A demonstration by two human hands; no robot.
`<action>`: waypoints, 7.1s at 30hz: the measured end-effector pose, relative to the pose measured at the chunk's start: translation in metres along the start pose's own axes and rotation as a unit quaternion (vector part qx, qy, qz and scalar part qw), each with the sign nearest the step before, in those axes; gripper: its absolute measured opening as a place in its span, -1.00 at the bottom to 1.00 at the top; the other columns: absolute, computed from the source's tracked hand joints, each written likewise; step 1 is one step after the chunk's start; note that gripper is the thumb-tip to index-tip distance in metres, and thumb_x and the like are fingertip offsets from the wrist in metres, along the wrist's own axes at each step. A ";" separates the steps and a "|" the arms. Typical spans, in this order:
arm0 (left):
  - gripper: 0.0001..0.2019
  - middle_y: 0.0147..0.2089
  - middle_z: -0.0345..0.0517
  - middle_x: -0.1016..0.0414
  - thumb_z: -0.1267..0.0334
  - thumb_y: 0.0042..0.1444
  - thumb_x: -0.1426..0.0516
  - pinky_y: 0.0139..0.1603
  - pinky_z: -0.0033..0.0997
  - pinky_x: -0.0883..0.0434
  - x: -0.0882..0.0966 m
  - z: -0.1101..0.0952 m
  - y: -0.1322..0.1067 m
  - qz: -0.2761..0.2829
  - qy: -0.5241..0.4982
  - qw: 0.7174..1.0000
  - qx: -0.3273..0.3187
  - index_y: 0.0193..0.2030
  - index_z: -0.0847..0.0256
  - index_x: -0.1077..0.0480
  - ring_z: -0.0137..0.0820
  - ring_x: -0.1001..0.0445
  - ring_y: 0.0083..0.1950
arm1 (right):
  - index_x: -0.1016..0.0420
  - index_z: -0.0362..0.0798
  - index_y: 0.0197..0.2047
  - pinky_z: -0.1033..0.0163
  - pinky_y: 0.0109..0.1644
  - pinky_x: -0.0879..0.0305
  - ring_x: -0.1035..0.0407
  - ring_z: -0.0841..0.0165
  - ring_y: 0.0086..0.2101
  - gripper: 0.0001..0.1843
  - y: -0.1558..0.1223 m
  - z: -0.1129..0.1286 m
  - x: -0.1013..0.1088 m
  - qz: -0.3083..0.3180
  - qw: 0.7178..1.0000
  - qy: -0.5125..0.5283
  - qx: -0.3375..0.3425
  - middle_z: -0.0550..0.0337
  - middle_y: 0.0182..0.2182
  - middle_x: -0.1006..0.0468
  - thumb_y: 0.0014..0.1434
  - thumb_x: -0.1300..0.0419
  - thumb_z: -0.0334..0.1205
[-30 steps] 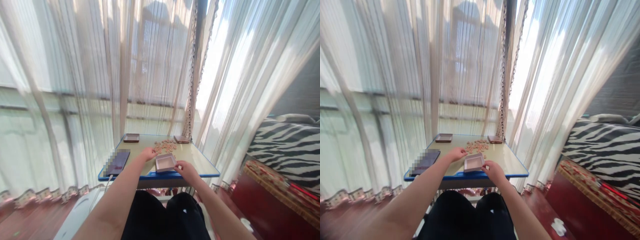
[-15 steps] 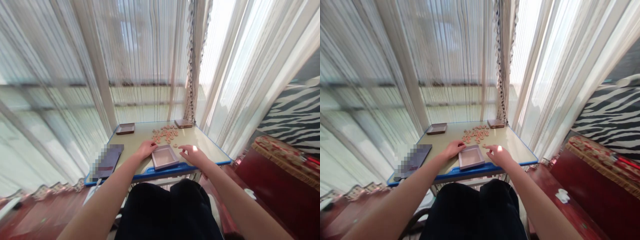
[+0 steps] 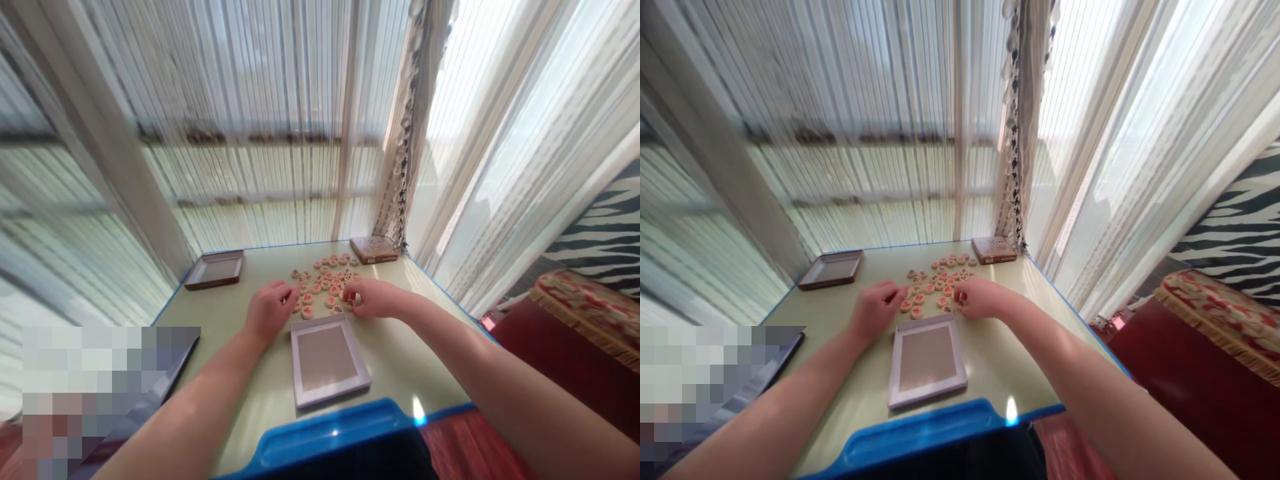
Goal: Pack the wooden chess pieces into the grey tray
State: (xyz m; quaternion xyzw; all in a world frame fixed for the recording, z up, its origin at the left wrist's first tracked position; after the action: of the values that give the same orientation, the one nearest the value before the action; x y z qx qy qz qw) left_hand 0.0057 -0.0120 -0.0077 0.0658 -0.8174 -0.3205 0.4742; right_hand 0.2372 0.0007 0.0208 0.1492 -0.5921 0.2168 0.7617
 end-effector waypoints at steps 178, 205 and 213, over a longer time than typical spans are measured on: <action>-0.78 -0.52 -0.19 -0.44 0.23 -0.14 -0.04 -0.51 -0.54 -0.18 0.002 -0.024 0.001 0.323 -0.141 0.935 0.037 -0.45 0.28 -0.47 -0.47 -0.32 -0.48 | -0.49 0.01 -0.45 0.25 -0.26 -0.14 -0.23 0.34 -0.37 -0.84 -0.022 0.053 -0.028 -0.145 0.966 0.001 0.216 0.20 -0.53 -0.47 0.06 -0.13 -0.15; -0.77 -0.59 -0.25 -0.34 0.25 0.03 0.01 -0.48 -0.52 -0.17 -0.003 -0.025 0.003 0.120 -0.069 0.990 -0.001 -0.50 0.26 -0.41 -0.52 -0.25 -0.52 | -0.48 0.02 -0.38 0.27 -0.29 -0.10 -0.23 0.35 -0.36 -0.82 -0.016 0.048 -0.030 -0.165 0.965 -0.008 0.206 0.21 -0.48 -0.49 0.03 -0.17 -0.07; -0.70 -0.21 -0.15 -0.46 0.38 0.03 0.03 -0.02 -0.34 -0.22 -0.006 -0.021 0.008 0.166 -0.044 0.982 -0.078 -0.23 0.12 -0.50 -0.36 -0.32 -0.15 | -0.45 -0.03 -0.27 0.24 -0.20 -0.11 -0.24 0.38 -0.38 -0.84 -0.014 0.034 -0.017 -0.246 0.951 -0.006 0.184 0.18 -0.43 -0.48 0.10 -0.07 -0.25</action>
State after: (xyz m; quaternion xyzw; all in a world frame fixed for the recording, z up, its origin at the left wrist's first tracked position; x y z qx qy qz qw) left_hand 0.0278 -0.0134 -0.0001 -0.1224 -0.8096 -0.3024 0.4880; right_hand 0.2125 -0.0302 0.0135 0.4295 -0.4912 0.1267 0.7472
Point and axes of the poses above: each hand's wrist, its own y-axis towards the middle knuckle, its own x-axis out of the back of the hand, z = x × y, the point moved 1 cm from there along y, towards the middle knuckle
